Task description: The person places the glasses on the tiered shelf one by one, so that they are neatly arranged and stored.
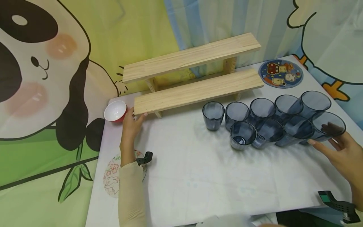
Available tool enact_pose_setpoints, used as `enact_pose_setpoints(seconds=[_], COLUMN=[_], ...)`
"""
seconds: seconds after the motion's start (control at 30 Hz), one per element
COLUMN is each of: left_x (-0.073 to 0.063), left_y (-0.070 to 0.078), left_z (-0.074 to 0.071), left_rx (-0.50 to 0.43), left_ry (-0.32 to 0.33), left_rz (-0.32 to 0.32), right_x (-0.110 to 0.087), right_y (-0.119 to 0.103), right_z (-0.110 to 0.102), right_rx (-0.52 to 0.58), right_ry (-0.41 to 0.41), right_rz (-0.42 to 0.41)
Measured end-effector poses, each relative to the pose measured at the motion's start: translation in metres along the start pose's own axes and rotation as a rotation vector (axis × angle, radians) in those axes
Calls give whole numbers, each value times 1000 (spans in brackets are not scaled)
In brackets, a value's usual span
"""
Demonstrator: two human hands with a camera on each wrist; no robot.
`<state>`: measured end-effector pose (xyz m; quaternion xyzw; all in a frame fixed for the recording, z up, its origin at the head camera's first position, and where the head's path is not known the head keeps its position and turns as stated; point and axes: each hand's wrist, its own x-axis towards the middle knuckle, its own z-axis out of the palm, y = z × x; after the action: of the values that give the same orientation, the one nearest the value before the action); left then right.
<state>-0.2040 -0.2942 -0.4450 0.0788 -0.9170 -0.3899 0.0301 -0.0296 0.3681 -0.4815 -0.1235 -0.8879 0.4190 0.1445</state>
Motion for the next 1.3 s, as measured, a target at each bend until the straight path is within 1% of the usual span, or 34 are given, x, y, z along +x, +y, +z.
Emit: enact_pose_setpoints(seconds=[0.07, 0.2, 0.4, 0.6, 0.77, 1.1, 1.3], left_x=[-1, -2, -3, -4, -6, -5, -5], left_y=[0, 0, 0, 1, 1, 0, -2], left_z=[0, 0, 1, 1, 0, 0, -1], left_rx=[-4, -11, -14, -14, -16, -20, -24], left_ry=[19, 41, 69, 70, 68, 80, 60], left_rz=[0, -1, -13, -34, -45, -34, -44], right_x=[1, 0, 1, 2, 5, 6, 5], right_y=[0, 2, 2, 1, 0, -1, -3], right_z=[3, 6, 10, 14, 16, 18, 19], right_rx=[-13, -14, -26, -7, -15, -15, -37], right_ry=[-6, 0, 26, 50, 64, 79, 82], right_rz=[16, 19, 57, 84, 109, 160, 201])
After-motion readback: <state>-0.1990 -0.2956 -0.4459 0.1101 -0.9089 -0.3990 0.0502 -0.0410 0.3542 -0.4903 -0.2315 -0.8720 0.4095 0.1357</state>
